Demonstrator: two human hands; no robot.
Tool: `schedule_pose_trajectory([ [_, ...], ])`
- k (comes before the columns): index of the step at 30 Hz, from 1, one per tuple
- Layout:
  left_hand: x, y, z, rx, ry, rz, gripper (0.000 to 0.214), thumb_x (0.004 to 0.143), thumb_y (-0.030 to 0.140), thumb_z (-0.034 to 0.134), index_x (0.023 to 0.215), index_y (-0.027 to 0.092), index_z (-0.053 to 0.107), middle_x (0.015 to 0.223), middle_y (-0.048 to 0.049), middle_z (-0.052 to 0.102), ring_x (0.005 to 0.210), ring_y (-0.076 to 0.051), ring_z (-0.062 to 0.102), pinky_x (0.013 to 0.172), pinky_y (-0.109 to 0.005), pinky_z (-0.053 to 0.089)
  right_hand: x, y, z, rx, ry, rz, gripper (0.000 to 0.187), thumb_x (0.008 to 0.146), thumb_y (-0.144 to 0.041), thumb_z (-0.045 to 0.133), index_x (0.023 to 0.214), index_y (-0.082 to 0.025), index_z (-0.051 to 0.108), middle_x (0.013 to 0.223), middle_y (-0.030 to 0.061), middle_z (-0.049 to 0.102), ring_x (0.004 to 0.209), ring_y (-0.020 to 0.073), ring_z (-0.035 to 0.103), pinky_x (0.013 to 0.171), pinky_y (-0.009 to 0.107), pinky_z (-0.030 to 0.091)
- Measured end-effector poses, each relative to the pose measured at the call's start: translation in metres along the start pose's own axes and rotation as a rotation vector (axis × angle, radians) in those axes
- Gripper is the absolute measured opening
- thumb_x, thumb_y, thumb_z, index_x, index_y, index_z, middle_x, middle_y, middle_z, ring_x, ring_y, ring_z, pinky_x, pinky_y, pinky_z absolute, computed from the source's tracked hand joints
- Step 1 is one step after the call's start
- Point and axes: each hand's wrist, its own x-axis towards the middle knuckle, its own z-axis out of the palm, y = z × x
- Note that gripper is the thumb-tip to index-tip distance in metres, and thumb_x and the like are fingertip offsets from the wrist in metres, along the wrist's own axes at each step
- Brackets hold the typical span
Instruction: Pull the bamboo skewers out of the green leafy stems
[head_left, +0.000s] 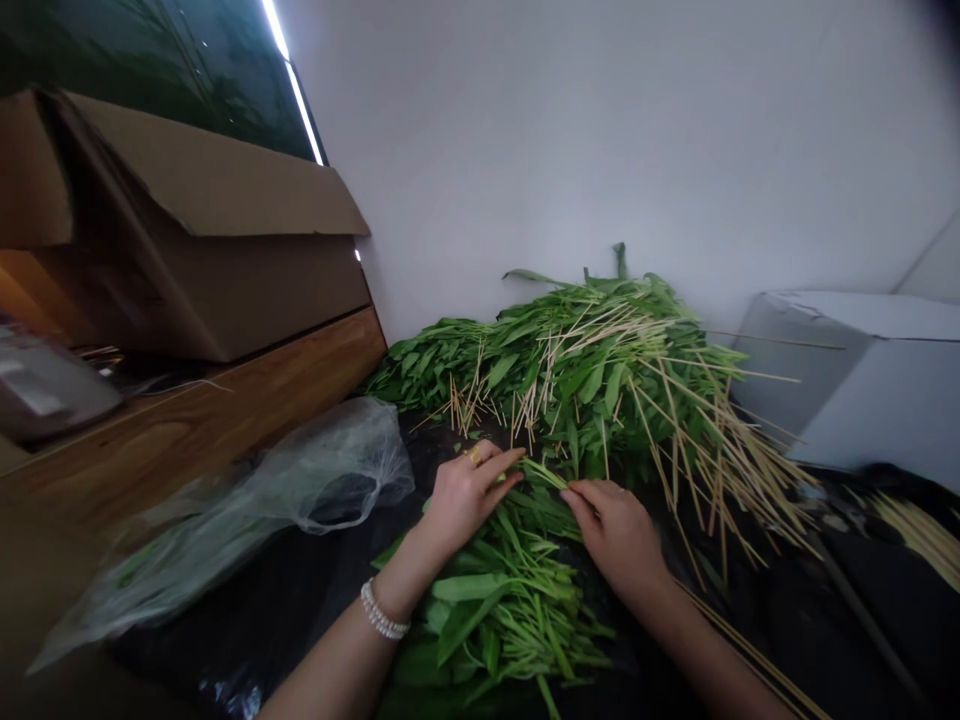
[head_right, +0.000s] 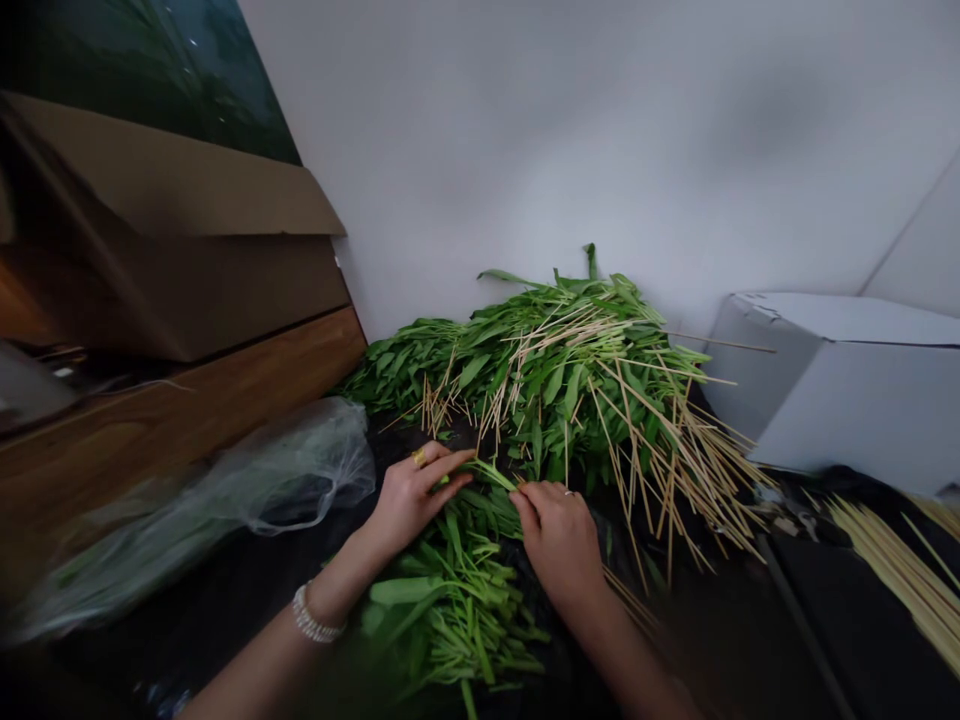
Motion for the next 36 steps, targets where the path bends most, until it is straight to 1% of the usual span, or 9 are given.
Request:
schedule_pose_trajectory([
  [6,-0.001,0.001,0.003,0.182,-0.146,0.086,0.027,0.091,0.026,0.051,0.116,0.025,0.06,0.096,-0.0025,0.06,0.076,-0.013,0.061,0.065,-0.023,0.047,-0.002,-0.008,-0.002,-0.168,0.043,-0.172,0.027,0.095,-0.03,0.042,0.092,-0.02,0.067,0.079,0.0035,0.065,0.078,0.0175,0.055,0.074,0.031,0.032],
  [10,-0.002,0.001,0.003,0.205,-0.151,0.117,0.024,0.089,0.023,0.053,0.112,0.023,0.061,0.095,-0.0035,0.06,0.076,-0.014,0.06,0.065,-0.023,0.047,-0.001,-0.011,-0.007,-0.178,0.053,-0.201,0.026,0.096,-0.029,0.042,0.094,-0.019,0.066,0.08,0.0037,0.065,0.079,0.0173,0.054,0.074,0.032,0.031],
  [14,-0.001,0.0,0.001,0.237,-0.145,0.115,0.018,0.087,0.022,0.054,0.102,0.021,0.063,0.091,-0.0037,0.06,0.076,-0.015,0.059,0.066,-0.024,0.046,0.001,-0.01,-0.01,-0.187,0.01,-0.187,0.025,0.096,-0.025,0.04,0.102,-0.018,0.063,0.083,0.0045,0.066,0.082,0.0183,0.054,0.074,0.032,0.03],
  [17,0.0,0.0,0.001,0.243,-0.132,0.075,0.012,0.083,0.019,0.056,0.092,0.021,0.065,0.086,-0.0026,0.058,0.074,-0.015,0.058,0.065,-0.024,0.045,0.001,-0.008,-0.008,-0.191,-0.028,-0.205,0.025,0.095,-0.023,0.039,0.096,-0.019,0.063,0.082,0.0041,0.065,0.08,0.0185,0.054,0.073,0.032,0.03],
  [20,0.002,0.0,0.003,0.164,-0.053,-0.038,0.011,0.082,0.017,0.055,0.086,0.021,0.064,0.082,-0.0014,0.056,0.072,-0.013,0.057,0.066,-0.024,0.044,0.002,-0.01,-0.004,-0.135,-0.053,-0.18,0.026,0.095,-0.024,0.038,0.086,-0.02,0.062,0.078,0.0026,0.065,0.076,0.0181,0.054,0.071,0.031,0.03],
  [24,0.005,0.005,0.006,0.028,0.065,-0.192,0.011,0.083,0.016,0.053,0.083,0.019,0.063,0.08,-0.001,0.053,0.074,-0.014,0.056,0.068,-0.024,0.044,0.006,-0.017,-0.004,0.018,-0.095,-0.097,0.026,0.095,-0.025,0.037,0.085,-0.02,0.06,0.076,0.0014,0.064,0.073,0.0162,0.055,0.07,0.028,0.034],
  [30,0.009,0.015,0.012,-0.055,0.163,-0.295,0.014,0.083,0.017,0.049,0.08,0.019,0.062,0.08,-0.0006,0.052,0.071,-0.014,0.053,0.068,-0.026,0.044,0.01,-0.03,-0.01,0.17,-0.076,-0.042,0.027,0.093,-0.025,0.038,0.077,-0.021,0.059,0.072,0.0008,0.063,0.068,0.0142,0.057,0.064,0.025,0.037],
  [33,0.012,-0.002,0.006,-0.085,0.258,-0.362,0.016,0.082,0.014,0.046,0.076,0.019,0.06,0.078,-0.0007,0.053,0.072,-0.015,0.053,0.067,-0.027,0.043,0.01,-0.026,-0.014,0.202,-0.063,0.0,0.028,0.091,-0.027,0.039,0.073,-0.021,0.059,0.071,0.0013,0.063,0.068,0.0148,0.057,0.064,0.025,0.038],
  [36,0.014,-0.033,-0.011,-0.041,0.47,-0.52,0.02,0.082,0.014,0.04,0.07,0.02,0.055,0.071,-0.0007,0.052,0.071,-0.017,0.05,0.067,-0.029,0.041,0.011,-0.013,-0.018,0.247,-0.043,0.119,0.028,0.089,-0.032,0.04,0.071,-0.022,0.06,0.065,0.001,0.062,0.061,0.015,0.056,0.061,0.025,0.038],
])
